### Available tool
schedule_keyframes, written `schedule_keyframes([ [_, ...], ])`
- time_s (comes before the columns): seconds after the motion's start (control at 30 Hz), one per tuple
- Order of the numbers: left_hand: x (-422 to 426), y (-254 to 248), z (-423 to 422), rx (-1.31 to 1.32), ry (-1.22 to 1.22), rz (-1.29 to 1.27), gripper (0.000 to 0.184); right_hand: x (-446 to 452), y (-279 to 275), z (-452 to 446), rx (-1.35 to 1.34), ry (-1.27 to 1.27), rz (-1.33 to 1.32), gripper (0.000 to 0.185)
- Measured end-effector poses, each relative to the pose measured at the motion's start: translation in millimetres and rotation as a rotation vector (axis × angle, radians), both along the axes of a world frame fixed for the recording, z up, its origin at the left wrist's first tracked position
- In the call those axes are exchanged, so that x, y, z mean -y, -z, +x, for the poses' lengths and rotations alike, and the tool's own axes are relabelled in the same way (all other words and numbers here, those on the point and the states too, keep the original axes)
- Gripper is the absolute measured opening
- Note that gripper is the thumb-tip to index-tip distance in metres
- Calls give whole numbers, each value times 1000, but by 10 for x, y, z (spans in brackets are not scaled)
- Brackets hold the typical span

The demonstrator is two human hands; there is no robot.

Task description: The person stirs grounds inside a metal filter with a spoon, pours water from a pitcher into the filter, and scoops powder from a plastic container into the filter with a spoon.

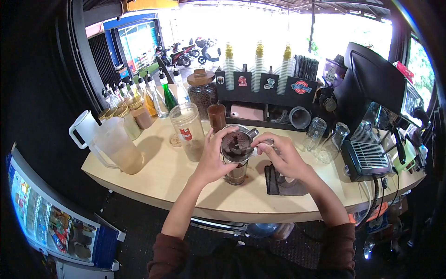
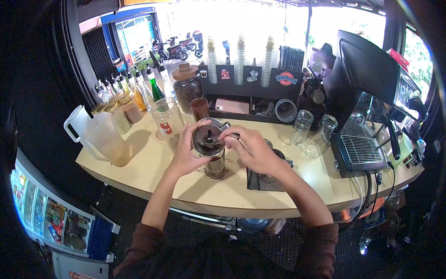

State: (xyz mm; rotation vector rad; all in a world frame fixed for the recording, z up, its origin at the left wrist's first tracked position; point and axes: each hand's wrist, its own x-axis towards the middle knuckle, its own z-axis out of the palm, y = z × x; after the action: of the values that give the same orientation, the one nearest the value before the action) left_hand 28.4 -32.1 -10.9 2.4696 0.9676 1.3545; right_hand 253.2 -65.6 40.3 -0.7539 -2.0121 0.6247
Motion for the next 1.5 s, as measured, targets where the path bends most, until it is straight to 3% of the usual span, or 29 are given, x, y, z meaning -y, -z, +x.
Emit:
schedule_keyframes([
  [0.2,15,-31,-10,9,-12,8,86,7,-89,10,62,34,1,17],
  [0.27,17,7,28,37,-28,25,86,-31,39,-79,-21,-54,-14,17],
  [0.57,-1,106,108,47,-90,119,87,79,99,-189,-162,31,-125,18],
  [0.77,22,81,69,45,-87,104,84,-12,-42,-23,89,68,38,15],
  [0.97,31,59,86,76,-62,74,84,7,-76,-45,-25,-68,-102,15],
  [1.3,39,130,163,243,-49,-17,85,-6,12,-64,-45,-75,-90,16],
  [1.4,59,97,139,143,-98,42,82,-27,-5,-50,-129,-62,-137,17],
  [1.5,78,35,101,43,-99,27,83,-18,-159,-32,-18,-99,-109,20],
])
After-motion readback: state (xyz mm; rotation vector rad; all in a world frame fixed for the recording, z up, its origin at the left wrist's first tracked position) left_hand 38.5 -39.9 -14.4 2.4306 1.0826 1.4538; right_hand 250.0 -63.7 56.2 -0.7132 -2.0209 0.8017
